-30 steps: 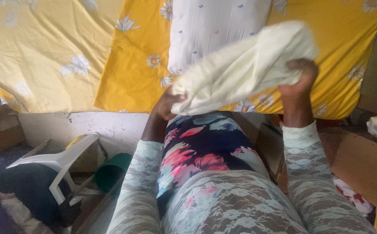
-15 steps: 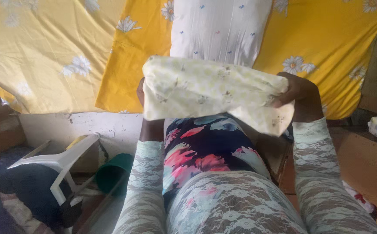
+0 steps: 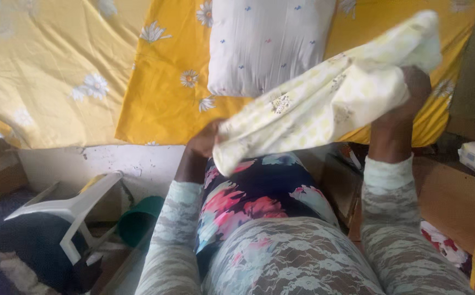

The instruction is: The person puts a white patterned pillowcase onto a pillow on a yellow floral bedsheet. They repeatedly insert the pillow, shake the case to align it, and smooth the fabric by hand.

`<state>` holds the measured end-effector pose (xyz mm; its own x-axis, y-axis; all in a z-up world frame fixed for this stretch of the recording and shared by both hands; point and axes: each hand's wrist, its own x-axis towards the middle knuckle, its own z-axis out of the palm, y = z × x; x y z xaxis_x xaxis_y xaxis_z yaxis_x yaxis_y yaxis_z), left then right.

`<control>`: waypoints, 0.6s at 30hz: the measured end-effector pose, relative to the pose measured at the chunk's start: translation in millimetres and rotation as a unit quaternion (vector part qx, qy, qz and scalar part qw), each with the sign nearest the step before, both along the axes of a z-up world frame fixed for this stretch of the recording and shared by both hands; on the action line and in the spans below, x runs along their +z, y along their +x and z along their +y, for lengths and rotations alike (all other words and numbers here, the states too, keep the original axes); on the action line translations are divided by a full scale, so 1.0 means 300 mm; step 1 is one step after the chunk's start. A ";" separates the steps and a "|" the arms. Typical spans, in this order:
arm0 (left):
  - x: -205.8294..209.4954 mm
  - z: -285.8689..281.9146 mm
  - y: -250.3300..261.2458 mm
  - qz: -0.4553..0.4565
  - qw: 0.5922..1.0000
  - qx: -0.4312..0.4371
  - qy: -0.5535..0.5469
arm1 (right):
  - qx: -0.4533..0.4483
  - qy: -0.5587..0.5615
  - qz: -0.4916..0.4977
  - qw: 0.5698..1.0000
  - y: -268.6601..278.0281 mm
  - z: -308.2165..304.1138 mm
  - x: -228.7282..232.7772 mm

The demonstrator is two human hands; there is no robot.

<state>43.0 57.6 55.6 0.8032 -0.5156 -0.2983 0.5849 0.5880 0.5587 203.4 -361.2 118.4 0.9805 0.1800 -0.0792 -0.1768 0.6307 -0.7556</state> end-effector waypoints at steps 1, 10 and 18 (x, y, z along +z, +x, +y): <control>0.006 0.001 -0.012 -0.020 0.999 -0.048 0.002 | -0.001 0.001 0.001 1.000 0.027 0.014 0.015; -0.032 0.008 0.105 0.096 0.942 0.285 0.147 | 0.245 -0.146 0.096 0.954 0.014 -0.024 -0.035; -0.232 0.015 0.074 0.138 0.944 0.281 0.101 | 0.179 -0.106 0.190 0.960 -0.073 -0.026 -0.261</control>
